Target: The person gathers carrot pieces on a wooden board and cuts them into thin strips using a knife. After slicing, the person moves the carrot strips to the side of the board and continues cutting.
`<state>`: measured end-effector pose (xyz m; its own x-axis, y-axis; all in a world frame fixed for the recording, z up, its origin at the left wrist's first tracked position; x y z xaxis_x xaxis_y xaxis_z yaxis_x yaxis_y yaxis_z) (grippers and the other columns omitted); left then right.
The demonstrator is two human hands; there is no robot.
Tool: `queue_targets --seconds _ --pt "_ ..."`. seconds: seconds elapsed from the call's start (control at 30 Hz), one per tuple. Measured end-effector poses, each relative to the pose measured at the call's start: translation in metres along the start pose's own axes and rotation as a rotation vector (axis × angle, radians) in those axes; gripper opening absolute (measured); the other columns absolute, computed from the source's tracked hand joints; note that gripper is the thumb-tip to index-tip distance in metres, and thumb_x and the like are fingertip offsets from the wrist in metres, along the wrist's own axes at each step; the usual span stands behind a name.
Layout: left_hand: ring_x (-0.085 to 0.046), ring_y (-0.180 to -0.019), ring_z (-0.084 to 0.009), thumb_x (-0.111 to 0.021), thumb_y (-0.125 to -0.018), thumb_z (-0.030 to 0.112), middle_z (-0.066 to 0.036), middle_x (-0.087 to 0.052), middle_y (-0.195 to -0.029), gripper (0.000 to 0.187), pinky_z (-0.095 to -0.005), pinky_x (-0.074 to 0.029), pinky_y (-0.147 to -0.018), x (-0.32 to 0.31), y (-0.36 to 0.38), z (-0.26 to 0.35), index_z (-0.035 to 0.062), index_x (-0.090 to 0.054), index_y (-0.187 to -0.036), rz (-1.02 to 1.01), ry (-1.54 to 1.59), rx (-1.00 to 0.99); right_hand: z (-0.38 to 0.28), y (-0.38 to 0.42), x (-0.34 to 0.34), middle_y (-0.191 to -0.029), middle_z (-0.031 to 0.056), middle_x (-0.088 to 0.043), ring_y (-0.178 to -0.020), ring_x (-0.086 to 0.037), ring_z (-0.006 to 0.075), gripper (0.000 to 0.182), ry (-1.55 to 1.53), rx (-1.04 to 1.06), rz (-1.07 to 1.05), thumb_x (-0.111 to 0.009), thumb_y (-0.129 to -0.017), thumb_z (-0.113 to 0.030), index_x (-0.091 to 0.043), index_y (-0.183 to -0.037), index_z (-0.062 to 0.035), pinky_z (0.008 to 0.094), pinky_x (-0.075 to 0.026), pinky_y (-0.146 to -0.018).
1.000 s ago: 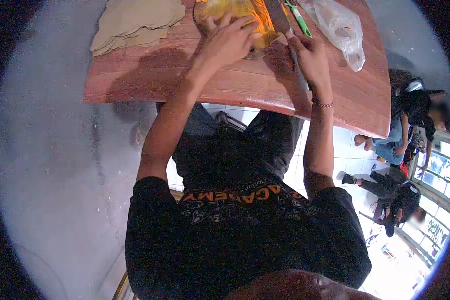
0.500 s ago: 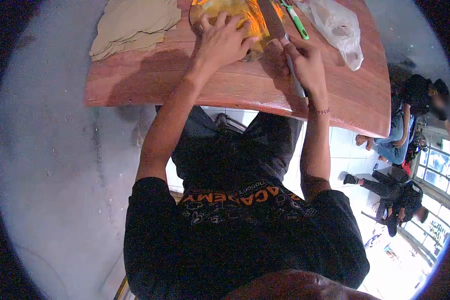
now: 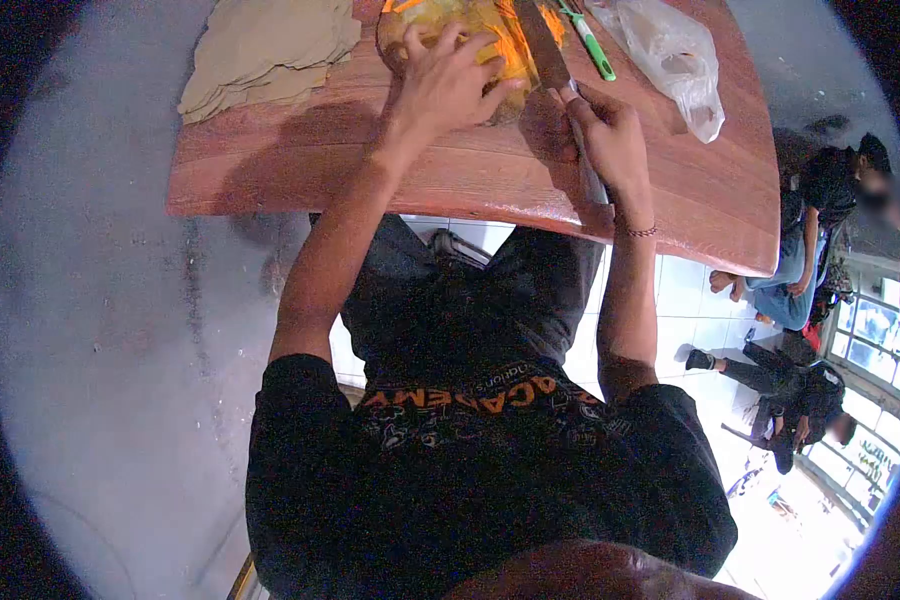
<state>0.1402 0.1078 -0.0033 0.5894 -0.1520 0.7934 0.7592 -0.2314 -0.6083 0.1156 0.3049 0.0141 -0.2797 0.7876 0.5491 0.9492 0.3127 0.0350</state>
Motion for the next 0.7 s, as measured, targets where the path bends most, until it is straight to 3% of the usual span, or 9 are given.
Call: queue_targets --seconds 0.07,0.33,0.43,0.5,0.7 --pt "-0.047 -0.124 -0.0271 -0.056 -0.09 0.053 0.003 -0.062 -0.127 0.037 -0.063 -0.023 -0.1 0.001 0.0 0.005 0.0234 -0.077 -0.099 -0.1 0.001 -0.003 -0.002 0.002 0.0 -0.085 0.0195 -0.072 -0.077 -0.071 0.026 0.037 0.006 -0.014 0.007 -0.06 -0.094 -0.034 -0.07 -0.111 -0.0027 0.0369 -0.053 -0.072" --pt "-0.05 -0.12 -0.0253 -0.057 -0.09 0.052 0.005 -0.065 -0.121 0.036 -0.062 -0.025 -0.098 0.0 -0.016 -0.007 0.0226 -0.077 -0.097 -0.074 -0.077 -0.063 0.006 0.0 -0.003 -0.083 0.0203 -0.071 -0.074 -0.071 0.0257 0.037 0.037 -0.031 -0.002 -0.06 -0.094 -0.034 -0.07 -0.11 -0.0016 0.0379 -0.053 -0.07" --pt "-0.05 -0.119 -0.0231 -0.059 -0.09 0.049 0.005 -0.066 -0.119 0.033 -0.0614 -0.025 -0.098 -0.006 -0.017 -0.011 0.022 -0.077 -0.097 -0.088 -0.067 -0.06 -0.002 0.004 -0.002 -0.078 0.017 -0.071 -0.066 -0.069 0.0225 0.036 -0.033 0.006 0.011 -0.06 -0.094 -0.032 -0.07 -0.108 -0.0004 0.037 -0.053 -0.063" --pt "-0.051 -0.119 -0.0217 -0.059 -0.09 0.047 0.005 -0.067 -0.118 0.031 -0.0612 -0.026 -0.097 -0.01 -0.015 -0.01 0.022 -0.076 -0.098 -0.062 -0.037 -0.063 -0.004 0.006 -0.003 -0.071 0.0114 -0.068 -0.057 -0.065 0.0174 0.033 -0.118 -0.096 -0.013 -0.06 -0.095 -0.03 -0.07 -0.107 -0.0006 0.0338 -0.05 -0.054" --pt "-0.052 -0.117 -0.0191 -0.062 -0.089 0.035 0.006 -0.067 -0.118 0.024 -0.0614 -0.026 -0.095 -0.024 -0.015 -0.016 0.0224 -0.074 -0.105 -0.079 0.049 -0.048 0.008 0.0 -0.019 -0.064 0.0041 -0.063 -0.048 -0.056 0.0115 0.028 -0.373 -0.156 -0.062 -0.059 -0.097 -0.027 -0.071 -0.101 -0.0022 0.0287 -0.044 -0.044"
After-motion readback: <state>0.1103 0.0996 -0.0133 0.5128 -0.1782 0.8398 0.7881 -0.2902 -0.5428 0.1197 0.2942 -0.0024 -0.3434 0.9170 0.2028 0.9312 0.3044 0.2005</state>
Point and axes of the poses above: each hand's wrist, its own y-axis away from the middle knuckle, its own x-axis out of the back of the hand, z = x × y, the point moved 5 cm from there along -y, towards the middle knuckle
